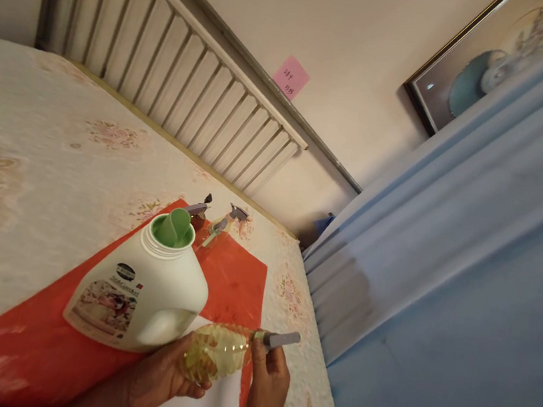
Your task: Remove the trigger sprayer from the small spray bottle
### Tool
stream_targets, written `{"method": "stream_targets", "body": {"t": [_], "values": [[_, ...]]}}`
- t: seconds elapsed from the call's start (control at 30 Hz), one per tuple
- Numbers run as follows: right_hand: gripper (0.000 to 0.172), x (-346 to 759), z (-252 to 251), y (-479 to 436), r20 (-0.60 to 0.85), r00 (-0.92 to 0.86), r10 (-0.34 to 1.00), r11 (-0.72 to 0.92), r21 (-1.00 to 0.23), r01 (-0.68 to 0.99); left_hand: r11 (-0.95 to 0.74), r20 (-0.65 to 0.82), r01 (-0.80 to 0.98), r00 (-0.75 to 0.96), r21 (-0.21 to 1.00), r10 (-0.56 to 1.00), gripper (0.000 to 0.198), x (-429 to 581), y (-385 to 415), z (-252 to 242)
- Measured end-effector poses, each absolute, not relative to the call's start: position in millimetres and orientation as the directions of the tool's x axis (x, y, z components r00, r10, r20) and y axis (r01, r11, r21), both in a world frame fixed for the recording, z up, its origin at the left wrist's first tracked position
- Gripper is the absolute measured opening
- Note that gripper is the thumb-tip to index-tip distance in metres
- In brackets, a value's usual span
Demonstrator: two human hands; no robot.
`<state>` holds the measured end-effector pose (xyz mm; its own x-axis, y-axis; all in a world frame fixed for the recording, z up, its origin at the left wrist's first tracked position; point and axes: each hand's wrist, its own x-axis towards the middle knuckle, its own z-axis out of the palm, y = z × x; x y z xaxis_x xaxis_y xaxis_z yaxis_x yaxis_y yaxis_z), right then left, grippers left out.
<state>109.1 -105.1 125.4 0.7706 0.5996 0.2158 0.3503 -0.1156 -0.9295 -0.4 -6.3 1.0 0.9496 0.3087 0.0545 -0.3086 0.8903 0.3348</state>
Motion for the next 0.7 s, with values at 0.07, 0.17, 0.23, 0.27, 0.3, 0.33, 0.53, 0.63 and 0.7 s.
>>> {"method": "stream_targets", "body": {"t": [0.07, 0.17, 0.23, 0.27, 0.3, 0.33, 0.53, 0.63, 0.7], "values": [[0.037, 109.0, 123.4, -105.8, 0.205, 0.769, 0.606, -0.112, -0.935, 0.337, 0.891, 0.039, -0.306, 0.949, 0.335, 0.312, 0.051, 0.1, -6.8, 0.7], [0.037, 108.3, 122.1, -106.9, 0.207, 0.736, 0.644, -0.064, -0.945, 0.322, 0.899, -0.01, -0.29, 0.951, 0.328, 0.31, 0.054, 0.9, -8.1, 0.3], [0.038, 107.7, 123.2, -107.9, 0.21, 0.69, 0.693, -0.012, -0.953, 0.301, 0.903, -0.054, -0.274, 0.95, 0.332, 0.308, 0.057, 1.7, -8.9, -0.8], [0.039, 107.6, 124.1, -108.5, 0.208, 0.664, 0.718, 0.012, -0.958, 0.286, 0.903, -0.068, -0.264, 0.951, 0.338, 0.303, 0.059, 2.2, -9.1, -1.6], [0.039, 107.7, 125.3, -109.0, 0.202, 0.643, 0.739, 0.031, -0.963, 0.267, 0.903, -0.073, -0.252, 0.953, 0.348, 0.295, 0.061, 2.7, -9.2, -2.5], [0.04, 107.9, 126.5, -109.6, 0.197, 0.63, 0.751, 0.044, -0.967, 0.249, 0.902, -0.068, -0.238, 0.958, 0.36, 0.279, 0.063, 3.1, -9.3, -3.3], [0.043, 111.5, 129.5, -111.6, 0.181, 0.658, 0.731, 0.05, -0.976, 0.212, 0.922, -0.016, -0.214, 0.973, 0.323, 0.231, 0.054, 1.0, -9.3, 3.0], [0.046, 114.0, 126.5, -112.0, 0.164, 0.66, 0.733, 0.008, -0.973, 0.233, 0.927, 0.024, -0.224, 0.973, 0.301, 0.228, 0.053, -0.8, -9.7, 7.7], [0.047, 115.0, 125.1, -111.8, 0.161, 0.673, 0.722, -0.01, -0.97, 0.244, 0.927, 0.04, -0.223, 0.974, 0.301, 0.222, 0.057, -1.0, -10.3, 8.3]]}}
